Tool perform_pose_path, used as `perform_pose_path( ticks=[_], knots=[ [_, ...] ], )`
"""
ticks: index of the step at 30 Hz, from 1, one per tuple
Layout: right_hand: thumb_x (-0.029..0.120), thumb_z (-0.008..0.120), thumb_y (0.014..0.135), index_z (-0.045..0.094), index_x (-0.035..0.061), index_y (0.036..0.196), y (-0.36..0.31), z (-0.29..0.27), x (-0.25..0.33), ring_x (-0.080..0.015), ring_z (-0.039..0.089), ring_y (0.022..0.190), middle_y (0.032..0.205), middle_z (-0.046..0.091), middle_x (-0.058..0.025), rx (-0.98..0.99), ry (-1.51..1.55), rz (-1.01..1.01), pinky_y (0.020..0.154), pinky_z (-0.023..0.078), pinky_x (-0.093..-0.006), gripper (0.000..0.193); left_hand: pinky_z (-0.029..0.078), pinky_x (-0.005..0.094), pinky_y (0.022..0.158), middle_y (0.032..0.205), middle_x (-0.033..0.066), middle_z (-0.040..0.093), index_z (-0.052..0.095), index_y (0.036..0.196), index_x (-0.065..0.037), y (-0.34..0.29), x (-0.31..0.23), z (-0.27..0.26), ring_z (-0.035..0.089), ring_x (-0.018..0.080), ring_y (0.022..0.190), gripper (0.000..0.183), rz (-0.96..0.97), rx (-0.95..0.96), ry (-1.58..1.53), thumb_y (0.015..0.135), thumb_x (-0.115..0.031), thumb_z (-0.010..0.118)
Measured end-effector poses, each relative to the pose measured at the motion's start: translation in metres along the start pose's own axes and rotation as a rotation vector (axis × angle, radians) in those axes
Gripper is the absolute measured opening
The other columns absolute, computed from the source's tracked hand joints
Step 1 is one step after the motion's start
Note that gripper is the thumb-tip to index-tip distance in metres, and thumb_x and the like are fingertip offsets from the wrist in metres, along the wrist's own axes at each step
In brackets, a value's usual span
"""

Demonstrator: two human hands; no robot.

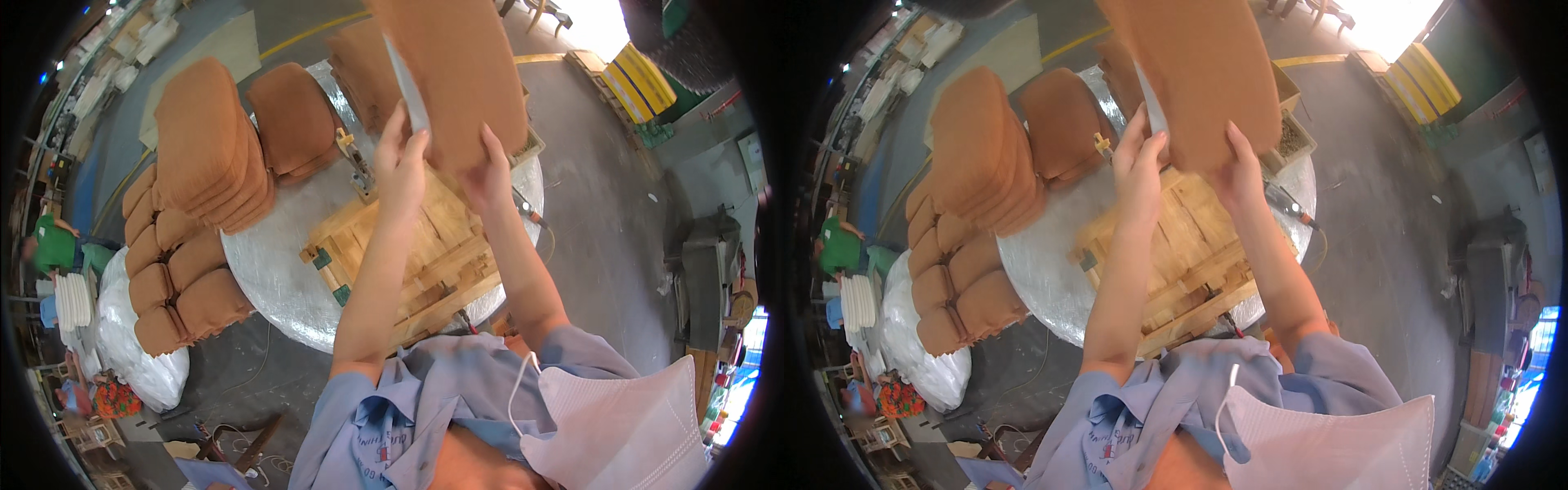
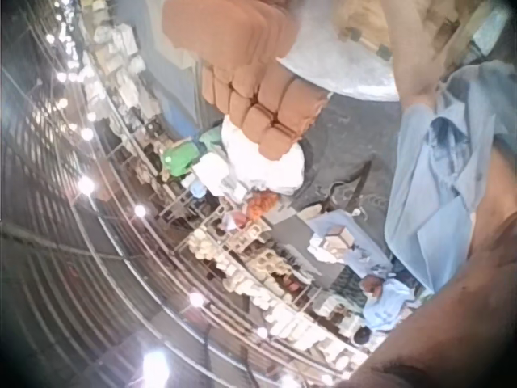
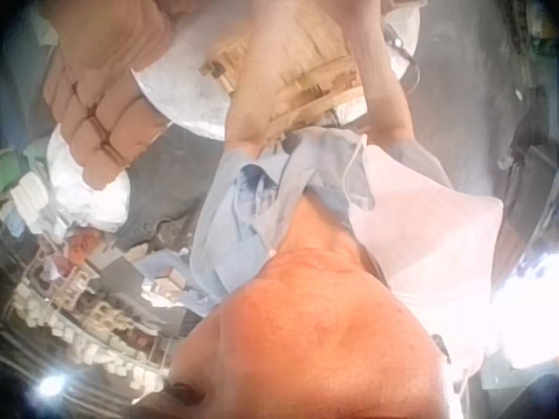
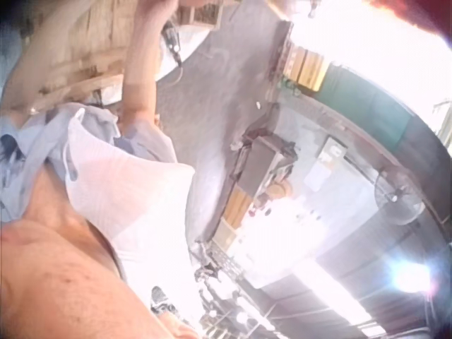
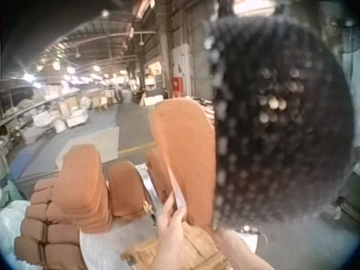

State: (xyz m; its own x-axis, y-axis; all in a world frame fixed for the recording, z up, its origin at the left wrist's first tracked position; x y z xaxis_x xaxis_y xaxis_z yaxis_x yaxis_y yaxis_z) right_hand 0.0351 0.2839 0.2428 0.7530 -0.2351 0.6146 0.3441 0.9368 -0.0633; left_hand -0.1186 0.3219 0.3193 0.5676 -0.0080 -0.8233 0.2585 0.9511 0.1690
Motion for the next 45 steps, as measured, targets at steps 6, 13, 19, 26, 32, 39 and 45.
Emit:
perform_pose_path(
  ticks=[6,13,19,26,32,39,45],
  knots=[
    [0.022,0.076,0.101,0.042,0.0094,0.157,0.190,0.027,-0.058,-0.0324,0.060,0.136,0.150,0.058,-0.0134,-0.124,-0.052,0.051,0.111,0.054,-0.0552,0.067,0.054,0.0293,0.098,0.130,0.0089,0.072,0.063,0.141,0.001,-0.086,0.096,-0.125,0.067,0.0148,0.117,0.038,-0.181,-0.184,0.400,0.110,-0.021,0.065],
    [0.034,0.082,0.097,0.043,-0.0046,0.153,0.243,-0.031,-0.119,-0.0450,0.058,0.134,0.155,0.047,-0.0233,-0.274,-0.186,0.167,0.105,0.057,-0.0614,0.078,0.056,0.0322,0.089,0.112,0.0094,0.077,0.071,0.124,-0.001,-0.251,0.124,-0.208,0.072,0.0168,0.101,0.026,-0.442,-0.404,0.733,0.106,-0.019,0.069],
    [0.033,0.058,0.110,0.052,0.0101,0.156,0.071,-0.052,-0.152,-0.0307,0.067,0.122,0.147,0.060,-0.0152,-0.295,-0.165,0.208,0.107,0.056,-0.0437,0.051,0.045,0.0532,0.113,0.138,0.0224,0.066,0.064,0.139,-0.003,-0.248,0.065,-0.288,0.058,0.0392,0.133,0.049,-0.054,-0.606,1.428,0.101,-0.031,0.072],
    [0.034,0.062,0.108,0.059,0.0081,0.137,-0.060,0.000,-0.259,-0.0197,0.066,0.098,0.114,0.065,-0.0056,-0.093,-0.447,0.618,0.087,0.054,-0.0376,0.038,0.039,0.0651,0.115,0.163,0.0383,0.034,0.023,0.171,-0.011,-0.180,0.108,-0.341,0.039,0.0540,0.149,0.090,-0.357,-0.657,1.604,0.102,-0.051,0.064],
    [0.047,0.069,0.103,0.037,0.0065,0.162,0.105,0.040,-0.357,-0.0330,0.050,0.142,0.150,0.051,-0.0170,-0.070,-0.294,0.676,0.119,0.044,-0.0467,0.079,0.043,0.0619,0.112,0.158,0.0381,0.039,0.018,0.173,-0.014,-0.176,0.113,-0.344,0.048,0.0524,0.142,0.094,-0.479,-0.592,1.548,0.101,-0.055,0.063],
    [0.048,0.080,0.095,0.037,0.0115,0.163,0.177,0.053,-0.393,-0.0316,0.045,0.148,0.154,0.047,-0.0179,-0.286,-0.145,0.568,0.126,0.037,-0.0449,0.088,0.046,0.0603,0.110,0.152,0.0391,0.043,0.020,0.172,-0.013,-0.173,0.119,-0.349,0.052,0.0536,0.136,0.093,-0.500,-0.601,1.581,0.101,-0.053,0.064],
    [0.032,0.081,0.095,0.046,0.0151,0.155,0.184,0.123,-0.378,-0.0277,0.049,0.144,0.153,0.052,-0.0079,-0.203,0.007,0.433,0.122,0.041,-0.0458,0.071,0.053,0.0588,0.104,0.152,0.0394,0.040,0.019,0.172,-0.013,-0.176,0.119,-0.350,0.050,0.0544,0.137,0.093,-0.496,-0.593,1.558,0.101,-0.053,0.064]
  ],
)
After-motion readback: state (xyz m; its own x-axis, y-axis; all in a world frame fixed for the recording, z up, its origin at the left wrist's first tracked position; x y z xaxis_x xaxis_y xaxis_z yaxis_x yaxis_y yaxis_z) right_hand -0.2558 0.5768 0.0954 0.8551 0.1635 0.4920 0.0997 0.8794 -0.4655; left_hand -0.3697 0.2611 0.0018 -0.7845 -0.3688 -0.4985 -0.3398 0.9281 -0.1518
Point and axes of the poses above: each hand's wrist, its own y-axis towards the middle knuckle, its own z-axis out of the palm, x = y × z, the point moved 6 cm from there along y, towards the middle knuckle
